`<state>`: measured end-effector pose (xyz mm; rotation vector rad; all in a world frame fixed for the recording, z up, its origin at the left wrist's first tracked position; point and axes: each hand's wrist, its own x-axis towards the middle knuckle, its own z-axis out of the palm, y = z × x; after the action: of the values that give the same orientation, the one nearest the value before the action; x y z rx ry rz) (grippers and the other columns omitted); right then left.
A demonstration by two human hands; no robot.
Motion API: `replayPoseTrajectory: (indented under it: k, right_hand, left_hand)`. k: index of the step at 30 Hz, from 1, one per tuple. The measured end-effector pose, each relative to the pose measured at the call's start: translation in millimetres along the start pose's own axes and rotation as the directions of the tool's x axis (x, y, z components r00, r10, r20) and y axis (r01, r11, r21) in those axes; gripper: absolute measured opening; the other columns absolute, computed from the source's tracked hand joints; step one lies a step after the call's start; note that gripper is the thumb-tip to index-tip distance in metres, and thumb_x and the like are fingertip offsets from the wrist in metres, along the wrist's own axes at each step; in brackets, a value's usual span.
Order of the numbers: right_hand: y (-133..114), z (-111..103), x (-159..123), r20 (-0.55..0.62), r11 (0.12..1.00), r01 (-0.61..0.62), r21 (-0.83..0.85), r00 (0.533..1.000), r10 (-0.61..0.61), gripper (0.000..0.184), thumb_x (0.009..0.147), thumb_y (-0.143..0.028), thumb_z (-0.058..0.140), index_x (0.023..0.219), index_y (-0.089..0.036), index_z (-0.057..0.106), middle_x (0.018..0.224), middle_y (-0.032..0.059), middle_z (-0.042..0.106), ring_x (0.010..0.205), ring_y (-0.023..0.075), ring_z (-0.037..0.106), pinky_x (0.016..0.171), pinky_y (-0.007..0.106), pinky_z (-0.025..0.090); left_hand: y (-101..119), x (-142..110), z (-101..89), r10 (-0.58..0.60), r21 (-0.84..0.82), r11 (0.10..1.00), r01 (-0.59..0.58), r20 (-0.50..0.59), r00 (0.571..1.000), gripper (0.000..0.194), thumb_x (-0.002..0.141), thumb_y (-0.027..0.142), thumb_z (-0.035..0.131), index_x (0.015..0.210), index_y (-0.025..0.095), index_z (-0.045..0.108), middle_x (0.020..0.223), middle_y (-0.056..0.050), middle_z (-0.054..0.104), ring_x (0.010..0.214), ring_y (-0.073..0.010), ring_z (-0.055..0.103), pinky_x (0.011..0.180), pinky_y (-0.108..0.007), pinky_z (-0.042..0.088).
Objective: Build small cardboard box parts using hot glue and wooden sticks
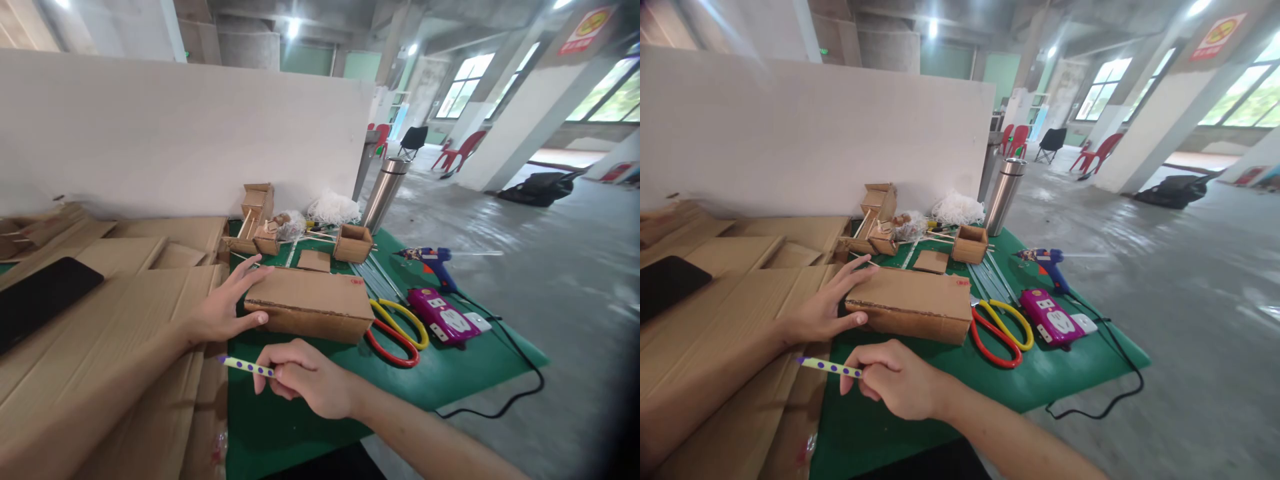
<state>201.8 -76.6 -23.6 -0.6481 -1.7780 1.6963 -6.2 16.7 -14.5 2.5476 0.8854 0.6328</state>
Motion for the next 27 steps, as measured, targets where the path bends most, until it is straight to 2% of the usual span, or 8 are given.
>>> replayPoseTrajectory:
  k: [6,20,27]
  right_hand:
    - [1.5,0.7,0.3,-0.001,1.000,-0.002,0.005,1.000,0.002,0.025,0.081,-0.009,0.036,0.084,-0.015,0.060,0.056,-0.0060,0.041,0.051,0.0092,0.036,0.051,0.022,0.030]
    - [0.4,2.2,0.2,-0.007,1.000,0.013,0.005,1.000,-0.013,0.023,0.082,-0.011,0.037,0.082,-0.015,0.060,0.055,-0.0064,0.040,0.050,0.0088,0.035,0.050,0.022,0.029]
    - [0.0,0.3,0.4,-0.008,1.000,0.007,-0.007,1.000,-0.007,0.025,0.080,-0.009,0.036,0.083,-0.015,0.060,0.055,-0.0060,0.041,0.050,0.0092,0.037,0.050,0.022,0.030]
  left_hand:
    - [-1.9,-0.9,1.8,-0.003,0.017,1.000,0.002,0.021,1.000,0.061,0.094,0.039,0.059,0.149,0.029,0.034,0.159,-0.012,0.027,0.144,-0.0330,0.035,0.117,-0.050,0.033]
    - [-0.4,-0.9,1.7,-0.008,0.032,0.999,0.008,-0.006,1.000,0.052,0.093,0.036,0.060,0.142,0.028,0.045,0.157,-0.010,0.032,0.141,-0.0324,0.039,0.116,-0.050,0.035]
    - [-0.2,-2.5,0.7,0.086,0.087,0.992,-0.087,0.008,0.996,0.055,0.094,0.034,0.059,0.146,0.027,0.042,0.158,-0.008,0.038,0.142,-0.0275,0.040,0.117,-0.044,0.035]
